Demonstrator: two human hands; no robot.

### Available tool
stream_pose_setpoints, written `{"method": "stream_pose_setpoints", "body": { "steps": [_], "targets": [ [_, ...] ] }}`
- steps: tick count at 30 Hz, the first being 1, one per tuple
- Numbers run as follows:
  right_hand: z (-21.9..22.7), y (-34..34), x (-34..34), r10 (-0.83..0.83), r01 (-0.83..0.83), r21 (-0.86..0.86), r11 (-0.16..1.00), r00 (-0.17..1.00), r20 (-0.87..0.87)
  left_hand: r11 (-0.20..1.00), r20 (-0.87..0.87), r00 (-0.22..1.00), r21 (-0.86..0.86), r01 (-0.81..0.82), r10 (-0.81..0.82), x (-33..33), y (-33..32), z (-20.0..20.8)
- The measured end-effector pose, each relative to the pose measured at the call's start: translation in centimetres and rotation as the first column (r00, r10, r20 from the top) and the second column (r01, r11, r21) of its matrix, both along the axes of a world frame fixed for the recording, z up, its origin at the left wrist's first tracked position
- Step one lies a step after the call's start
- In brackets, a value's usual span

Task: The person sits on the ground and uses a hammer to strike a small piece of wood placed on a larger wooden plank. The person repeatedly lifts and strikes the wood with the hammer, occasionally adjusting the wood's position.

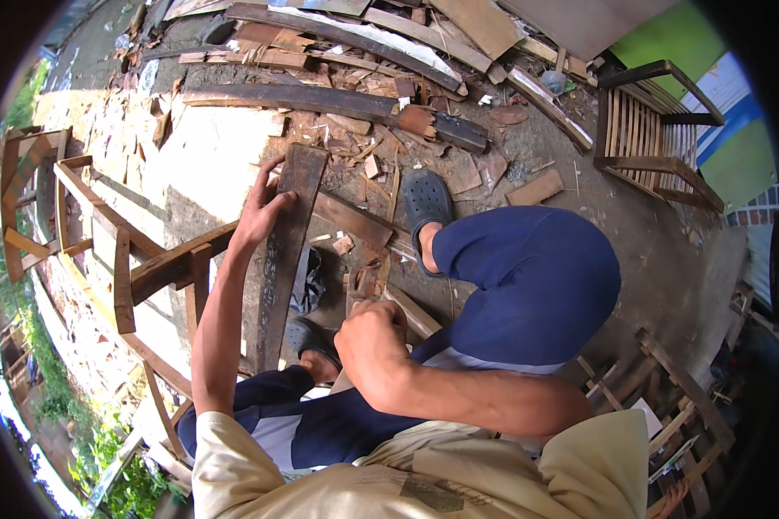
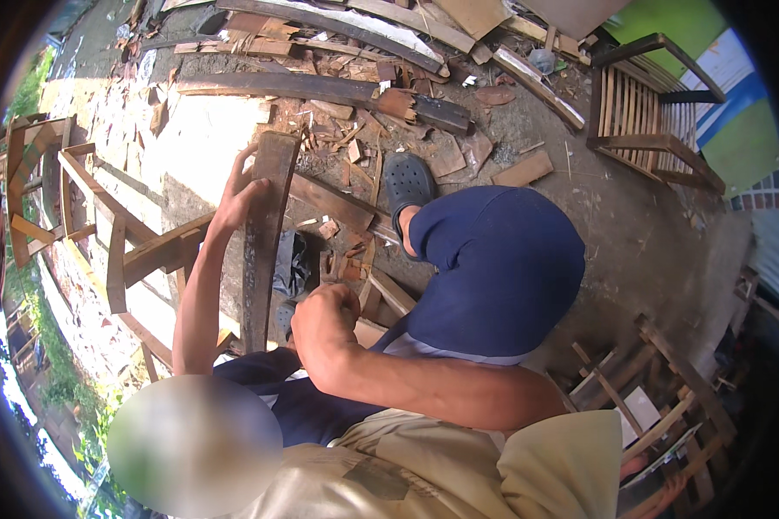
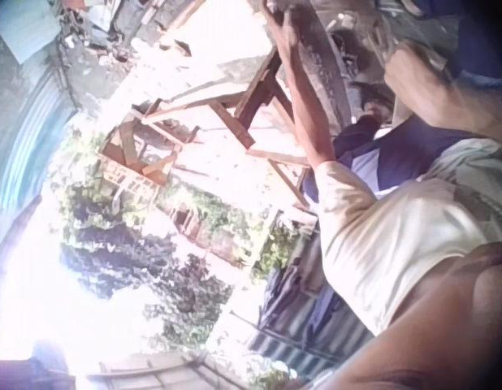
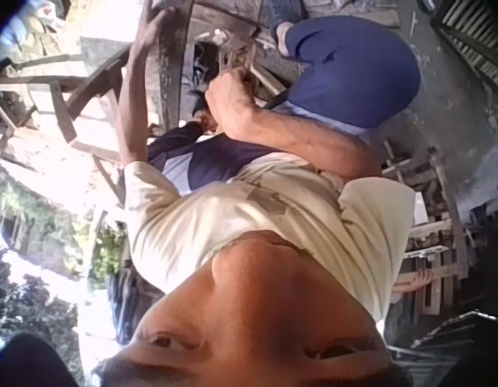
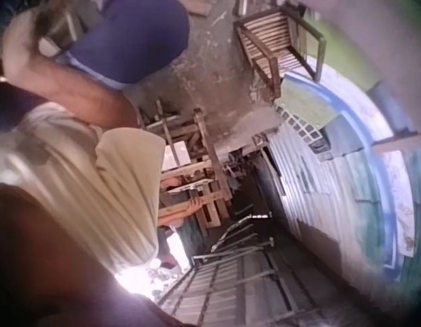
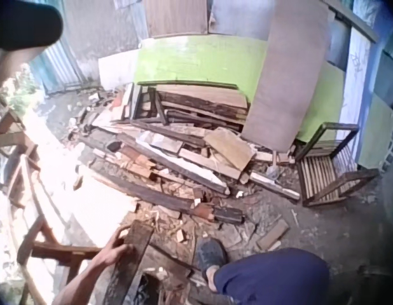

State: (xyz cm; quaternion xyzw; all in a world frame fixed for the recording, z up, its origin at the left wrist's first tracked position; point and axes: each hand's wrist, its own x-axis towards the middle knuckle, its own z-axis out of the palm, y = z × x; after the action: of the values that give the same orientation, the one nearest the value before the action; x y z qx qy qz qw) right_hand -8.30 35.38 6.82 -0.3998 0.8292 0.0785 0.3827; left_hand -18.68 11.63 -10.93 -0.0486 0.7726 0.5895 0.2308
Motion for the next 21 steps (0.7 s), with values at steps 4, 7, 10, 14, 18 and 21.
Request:
{"method": "stream_pose_setpoints", "body": {
  "steps": [4,7,10,14,18,21],
  "targets": [
    [0.7,-0.1,0.6,0.017,-0.017,0.000,1.000,0.998,-0.058,0.987,0.041,0.998,-0.152,-0.048,0.055,-0.2,-2.9,-4.0],
    [1.3,-0.4,1.0,0.005,-0.007,-0.020,1.000,0.998,-0.061,0.961,-0.097,0.994,-0.270,-0.065,0.040,-0.5,-2.0,-4.3],
    [1.4,-0.8,1.0,0.025,-0.025,-0.081,0.996,1.000,-0.004,0.969,-0.178,0.984,-0.242,-0.053,0.009,-0.3,0.8,-2.8],
    [1.9,-0.3,0.3,-0.020,0.023,-0.105,0.994,1.000,0.024,0.926,-0.212,0.975,-0.377,-0.018,-0.068,0.1,1.9,-1.1],
    [-1.6,0.5,0.0,-0.213,0.214,-0.141,0.967,0.977,0.017,0.939,-0.123,0.990,-0.343,0.020,-0.066,0.4,2.9,-1.2],
    [-3.2,2.1,-1.2,-0.263,0.260,-0.150,0.954,0.965,0.001,0.951,-0.089,0.995,-0.309,0.015,-0.044,0.2,1.8,-2.9]
  ]
}}
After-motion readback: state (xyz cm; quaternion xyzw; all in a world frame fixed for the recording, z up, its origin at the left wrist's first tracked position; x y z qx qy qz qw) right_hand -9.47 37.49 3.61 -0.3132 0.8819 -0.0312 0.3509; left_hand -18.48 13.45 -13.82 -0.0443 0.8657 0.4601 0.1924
